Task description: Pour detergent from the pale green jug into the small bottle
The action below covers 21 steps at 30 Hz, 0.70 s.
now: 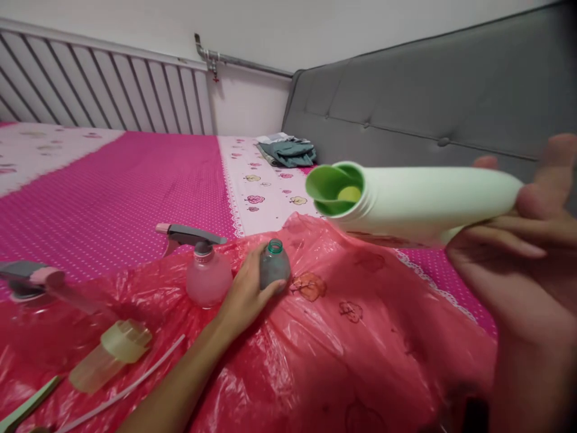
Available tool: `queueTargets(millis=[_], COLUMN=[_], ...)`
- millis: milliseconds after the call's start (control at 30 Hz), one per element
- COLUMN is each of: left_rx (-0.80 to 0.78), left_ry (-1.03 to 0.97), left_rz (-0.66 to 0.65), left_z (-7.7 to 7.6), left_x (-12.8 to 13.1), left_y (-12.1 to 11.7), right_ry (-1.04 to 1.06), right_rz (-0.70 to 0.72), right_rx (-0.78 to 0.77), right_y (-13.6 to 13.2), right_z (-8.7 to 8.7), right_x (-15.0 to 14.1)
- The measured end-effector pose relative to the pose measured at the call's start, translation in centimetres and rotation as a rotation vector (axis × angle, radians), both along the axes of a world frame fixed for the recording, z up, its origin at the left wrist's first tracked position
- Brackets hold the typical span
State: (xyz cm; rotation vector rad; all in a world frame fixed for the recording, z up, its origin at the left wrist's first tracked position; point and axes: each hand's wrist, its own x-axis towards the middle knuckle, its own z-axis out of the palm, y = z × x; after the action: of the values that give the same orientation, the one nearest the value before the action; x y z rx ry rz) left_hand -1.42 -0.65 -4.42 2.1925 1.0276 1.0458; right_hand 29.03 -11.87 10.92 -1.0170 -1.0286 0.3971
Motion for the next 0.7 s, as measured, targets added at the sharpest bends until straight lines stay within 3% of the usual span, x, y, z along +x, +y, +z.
queueTargets(millis=[133, 367, 700], left_rx=[-0.001, -0.045, -0.08], left_ry=[0.03, 0.081, 0.135], left_rz=[0.005, 0.013, -0.006], left_z=[0.2, 0.8, 0.4], left_x=[0.0, 0.1, 0.3], left_y=[0.0, 0.1, 0.2], right_ry=[0.138, -0.009, -0.099], right_rz=[0.032, 0.149, 0.117], right_rx=[0.009, -0.112, -0.125], right_y=[1.4, 4.2, 4.6], right_z=[-1.8, -1.1, -6.5], right_x=[-0.3, -0.9, -0.4])
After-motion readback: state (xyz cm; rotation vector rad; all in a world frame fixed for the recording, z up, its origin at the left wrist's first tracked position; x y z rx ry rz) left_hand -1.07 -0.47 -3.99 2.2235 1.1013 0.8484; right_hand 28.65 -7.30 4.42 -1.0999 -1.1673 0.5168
